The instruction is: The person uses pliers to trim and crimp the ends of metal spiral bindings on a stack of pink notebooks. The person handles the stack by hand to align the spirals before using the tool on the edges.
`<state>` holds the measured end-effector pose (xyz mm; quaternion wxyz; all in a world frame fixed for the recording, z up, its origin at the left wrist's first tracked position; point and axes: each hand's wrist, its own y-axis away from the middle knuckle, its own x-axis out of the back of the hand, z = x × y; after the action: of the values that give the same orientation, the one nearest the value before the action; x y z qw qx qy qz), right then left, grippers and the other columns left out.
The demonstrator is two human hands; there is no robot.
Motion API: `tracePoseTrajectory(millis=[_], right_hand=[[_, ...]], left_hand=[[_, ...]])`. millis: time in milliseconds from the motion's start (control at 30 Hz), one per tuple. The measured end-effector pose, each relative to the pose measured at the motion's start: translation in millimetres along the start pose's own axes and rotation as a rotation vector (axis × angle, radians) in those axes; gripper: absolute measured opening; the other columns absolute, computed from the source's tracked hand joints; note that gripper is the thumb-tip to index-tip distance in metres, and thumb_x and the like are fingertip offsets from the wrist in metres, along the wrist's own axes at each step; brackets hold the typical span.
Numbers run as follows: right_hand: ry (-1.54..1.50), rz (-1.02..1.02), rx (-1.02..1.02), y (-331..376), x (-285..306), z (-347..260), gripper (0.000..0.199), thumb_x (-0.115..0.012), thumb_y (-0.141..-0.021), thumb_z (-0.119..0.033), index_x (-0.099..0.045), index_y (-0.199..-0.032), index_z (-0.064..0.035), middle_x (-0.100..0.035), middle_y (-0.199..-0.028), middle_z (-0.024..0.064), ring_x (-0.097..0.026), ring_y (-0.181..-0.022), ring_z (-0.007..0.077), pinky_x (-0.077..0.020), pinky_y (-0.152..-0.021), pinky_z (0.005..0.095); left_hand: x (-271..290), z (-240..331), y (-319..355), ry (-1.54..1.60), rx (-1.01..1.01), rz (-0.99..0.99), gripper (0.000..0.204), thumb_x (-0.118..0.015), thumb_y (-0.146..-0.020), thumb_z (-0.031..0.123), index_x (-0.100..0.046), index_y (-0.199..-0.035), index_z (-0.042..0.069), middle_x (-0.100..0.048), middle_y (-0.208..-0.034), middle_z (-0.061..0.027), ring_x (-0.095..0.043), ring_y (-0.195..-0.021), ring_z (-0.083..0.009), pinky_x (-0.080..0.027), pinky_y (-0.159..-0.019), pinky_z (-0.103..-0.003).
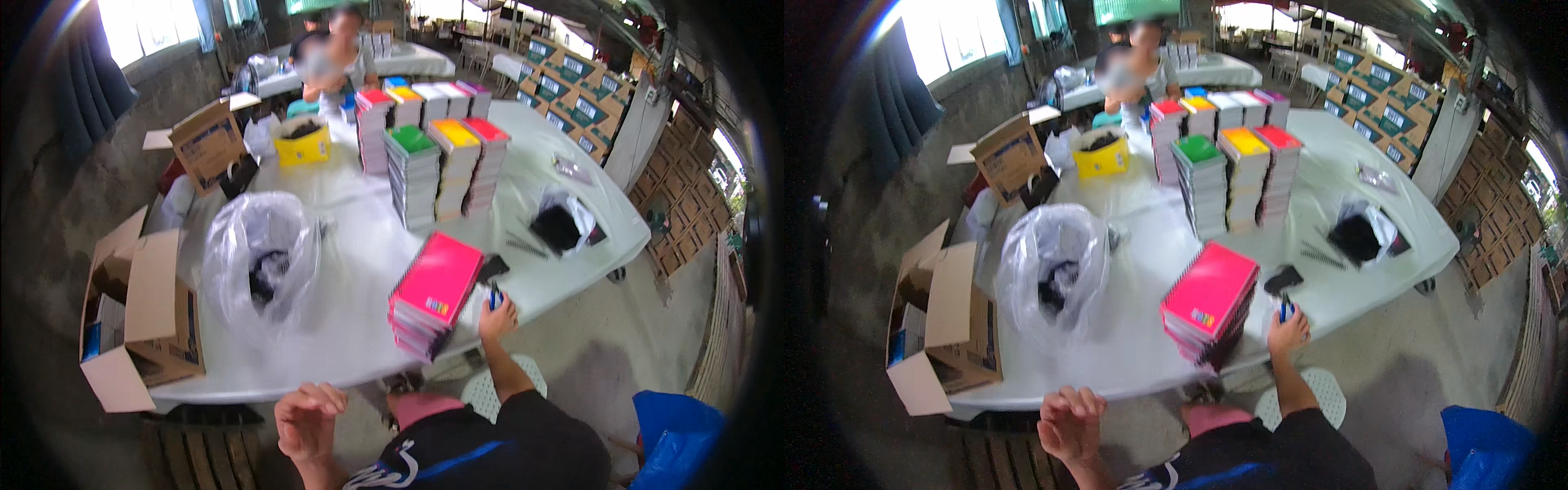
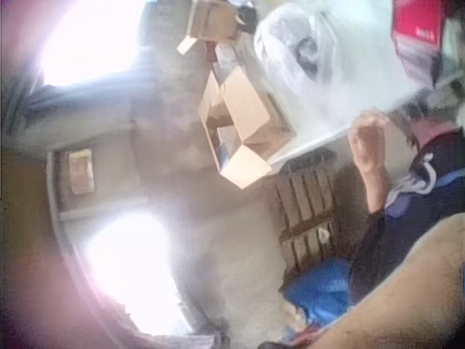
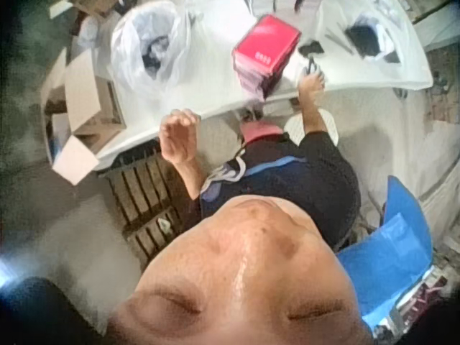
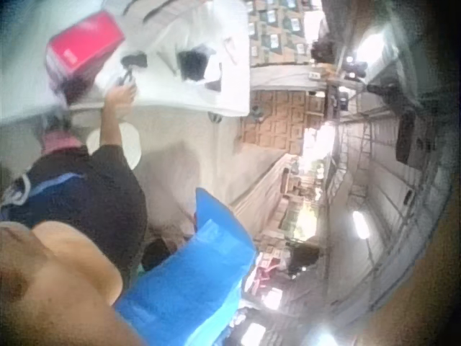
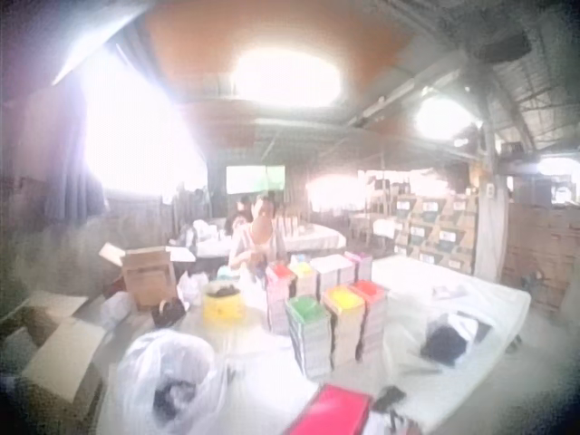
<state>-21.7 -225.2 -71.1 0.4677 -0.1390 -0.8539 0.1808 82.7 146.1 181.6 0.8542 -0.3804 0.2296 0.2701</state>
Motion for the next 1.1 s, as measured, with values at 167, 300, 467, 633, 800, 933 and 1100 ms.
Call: tracePoseTrajectory(millis=[167, 300, 467, 633, 800, 933, 1100], right_hand=[[0.054, 0.059, 0.017, 3.5, -12.3, 18.5, 0.05, -0.064, -0.072, -0.043, -0.052, -0.116, -0.0223, -0.055, -0.107, 0.0027, -0.047, -0.108, 0.022, -0.0303, -0.091, 0.0465], [0.084, 0.004, 0.096, 7.9, -6.6, 12.1, 0.049, -0.064, -0.074, -0.041, -0.05, -0.117, -0.022, -0.054, -0.108, 0.0025, -0.048, -0.105, 0.0238, -0.031, -0.088, 0.0472], [0.062, -0.159, 0.257, 4.9, 6.7, 2.9, 0.049, -0.064, -0.076, -0.039, -0.049, -0.119, -0.0208, -0.054, -0.109, 0.0047, -0.049, -0.104, 0.0265, -0.0329, -0.083, 0.0486], [0.067, -0.12, 0.309, -13.2, -0.5, 19.9, 0.051, -0.06, -0.08, -0.047, -0.048, -0.122, -0.0209, -0.055, -0.109, 0.004, -0.05, -0.103, 0.0254, -0.0329, -0.08, 0.0483], [-0.138, -0.168, 0.342, -12.5, -7.7, 30.8, 0.054, -0.06, -0.08, -0.049, -0.05, -0.123, -0.0194, -0.055, -0.107, 0.0023, -0.05, -0.102, 0.0196, -0.0283, -0.082, 0.044], [-0.365, -0.316, 0.443, -13.1, -1.0, 35.4, 0.055, -0.061, -0.079, -0.049, -0.05, -0.123, -0.0169, -0.055, -0.105, -0.0002, -0.05, -0.1, 0.0166, -0.0254, -0.084, 0.0399], [-1.113, -0.655, 0.309, -20.4, 20.5, 53.9, 0.052, -0.06, -0.087, -0.035, -0.046, -0.127, -0.004, -0.052, -0.105, 0.0058, -0.047, -0.095, 0.0145, -0.0349, -0.088, 0.0345]], left_hand=[[-4.5, -11.7, 28.8, -0.104, 0.089, 0.246, 0.029, -0.049, -0.091, 0.032, -0.055, -0.105, 0.007, -0.052, -0.09, -0.0057, -0.048, -0.085, -0.0198, -0.041, -0.075, -0.034], [8.6, -23.5, 53.1, -0.213, 0.09, 0.337, 0.029, -0.052, -0.091, 0.027, -0.055, -0.105, 0.002, -0.056, -0.094, -0.0082, -0.054, -0.089, -0.0205, -0.043, -0.079, -0.033], [11.9, -51.4, 69.8, -0.543, 0.28, 0.479, 0.03, -0.062, -0.082, 0.004, -0.059, -0.111, -0.002, -0.062, -0.101, -0.009, -0.057, -0.098, -0.0161, -0.043, -0.086, -0.029], [62.8, -125.2, 115.8, -0.683, 0.265, 0.571, 0.042, -0.069, -0.078, 0.006, -0.056, -0.117, -0.001, -0.061, -0.102, -0.009, -0.057, -0.096, -0.0164, -0.044, -0.083, -0.03], [42.6, -174.1, 88.7, -0.894, 0.071, 0.374, 0.069, -0.078, -0.07, 0.013, -0.044, -0.129, 0.003, -0.057, -0.111, -0.0105, -0.056, -0.098, -0.0187, -0.044, -0.081, -0.03], [7.9, -206.6, 59.1, -0.873, -0.194, 0.384, 0.088, -0.085, -0.062, 0.022, -0.037, -0.133, 0.002, -0.052, -0.116, -0.0127, -0.054, -0.1, -0.0212, -0.043, -0.081, -0.031], [-17.4, -231.6, 35.8, -0.873, -0.375, 0.59, 0.077, -0.077, -0.072, 0.034, -0.039, -0.13, 0.0, -0.05, -0.114, -0.0092, -0.051, -0.1, -0.0188, -0.042, -0.083, -0.032]])
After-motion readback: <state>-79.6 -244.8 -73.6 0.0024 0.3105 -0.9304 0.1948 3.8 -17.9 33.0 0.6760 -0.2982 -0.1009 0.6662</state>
